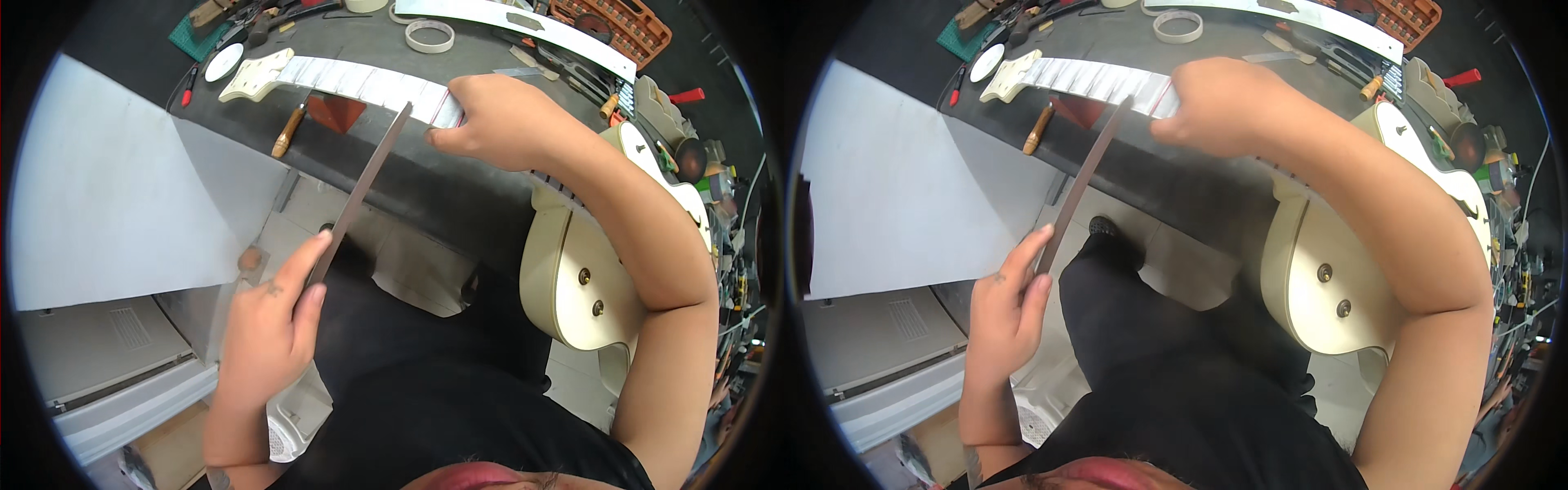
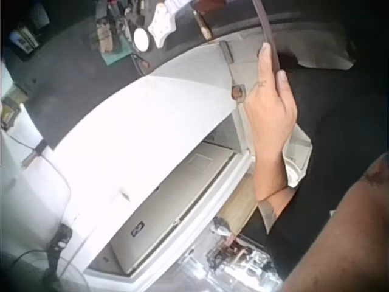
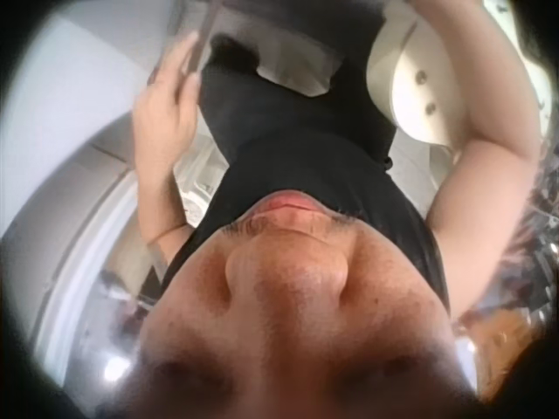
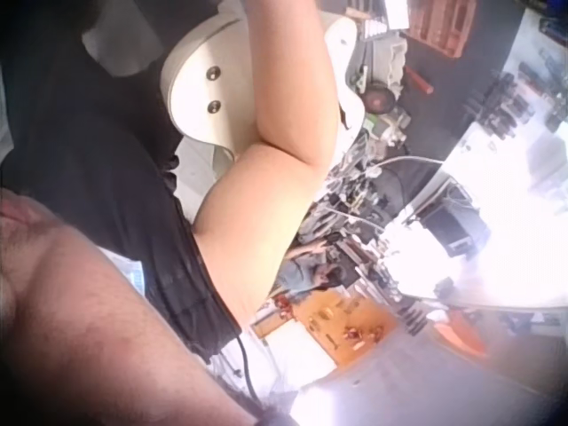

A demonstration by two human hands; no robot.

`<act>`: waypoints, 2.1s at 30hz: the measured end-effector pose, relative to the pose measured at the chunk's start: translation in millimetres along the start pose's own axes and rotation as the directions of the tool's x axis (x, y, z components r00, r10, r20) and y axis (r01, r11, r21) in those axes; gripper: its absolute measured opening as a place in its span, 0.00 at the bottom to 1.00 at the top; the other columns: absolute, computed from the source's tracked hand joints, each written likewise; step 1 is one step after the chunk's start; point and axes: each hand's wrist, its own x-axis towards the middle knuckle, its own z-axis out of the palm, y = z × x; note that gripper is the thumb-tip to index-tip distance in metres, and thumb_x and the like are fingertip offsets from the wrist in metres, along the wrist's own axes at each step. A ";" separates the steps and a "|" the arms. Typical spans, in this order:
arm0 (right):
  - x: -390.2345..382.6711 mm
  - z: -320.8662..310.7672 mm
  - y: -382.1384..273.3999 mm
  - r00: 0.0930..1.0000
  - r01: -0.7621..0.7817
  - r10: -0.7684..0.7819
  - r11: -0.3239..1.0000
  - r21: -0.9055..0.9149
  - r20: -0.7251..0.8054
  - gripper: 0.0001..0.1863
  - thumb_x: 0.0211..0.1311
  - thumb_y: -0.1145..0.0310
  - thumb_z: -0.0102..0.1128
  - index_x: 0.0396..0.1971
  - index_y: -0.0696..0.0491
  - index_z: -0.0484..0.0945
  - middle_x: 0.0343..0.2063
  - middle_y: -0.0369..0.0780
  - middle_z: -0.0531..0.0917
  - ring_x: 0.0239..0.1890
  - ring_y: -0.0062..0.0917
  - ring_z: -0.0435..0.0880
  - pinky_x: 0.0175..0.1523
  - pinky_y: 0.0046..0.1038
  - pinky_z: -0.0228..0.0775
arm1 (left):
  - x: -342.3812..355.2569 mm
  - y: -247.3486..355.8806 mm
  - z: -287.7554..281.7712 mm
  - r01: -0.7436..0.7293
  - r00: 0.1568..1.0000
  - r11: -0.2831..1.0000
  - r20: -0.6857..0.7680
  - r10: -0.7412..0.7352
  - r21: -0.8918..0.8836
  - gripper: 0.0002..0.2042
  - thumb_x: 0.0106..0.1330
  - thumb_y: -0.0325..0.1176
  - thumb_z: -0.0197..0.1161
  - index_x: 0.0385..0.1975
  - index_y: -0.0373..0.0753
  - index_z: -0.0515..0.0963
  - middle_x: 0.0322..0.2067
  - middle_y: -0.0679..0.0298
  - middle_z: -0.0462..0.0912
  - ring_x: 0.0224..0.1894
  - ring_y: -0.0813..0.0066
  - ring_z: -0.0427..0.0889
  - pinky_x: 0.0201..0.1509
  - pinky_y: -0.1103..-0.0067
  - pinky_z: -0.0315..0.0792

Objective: The person uses a metal file to smooth the edges of the frets on a white electric guitar neck. The guitar is held steady on a workbench while the person files the frets one by one along the fretboard.

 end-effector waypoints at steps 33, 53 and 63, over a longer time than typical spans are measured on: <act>3.8 -2.3 -3.8 0.998 -0.023 0.021 0.999 0.041 0.053 0.32 0.67 0.44 0.70 0.45 0.64 0.86 0.37 0.56 0.91 0.44 0.51 0.91 0.52 0.47 0.82 | -3.4 -5.3 1.1 -0.063 0.995 0.998 -0.079 0.064 0.022 0.26 0.75 0.24 0.65 0.74 0.46 0.79 0.42 0.45 0.91 0.34 0.39 0.88 0.42 0.59 0.81; 0.7 -8.6 -6.6 0.998 -0.010 0.008 0.999 0.031 0.058 0.32 0.67 0.44 0.70 0.45 0.65 0.86 0.37 0.55 0.91 0.44 0.52 0.91 0.53 0.46 0.83 | 71.1 10.2 15.6 -0.095 0.991 0.994 -0.087 0.099 0.046 0.24 0.76 0.25 0.65 0.72 0.43 0.79 0.40 0.43 0.91 0.39 0.38 0.88 0.47 0.60 0.82; -0.9 -0.5 4.6 1.000 -0.012 0.012 0.999 0.034 0.021 0.32 0.67 0.44 0.70 0.44 0.64 0.86 0.37 0.55 0.91 0.44 0.50 0.91 0.53 0.46 0.82 | 25.0 4.4 11.9 0.014 1.000 0.998 0.020 -0.015 0.063 0.27 0.76 0.25 0.66 0.75 0.46 0.77 0.41 0.44 0.91 0.42 0.40 0.91 0.47 0.56 0.83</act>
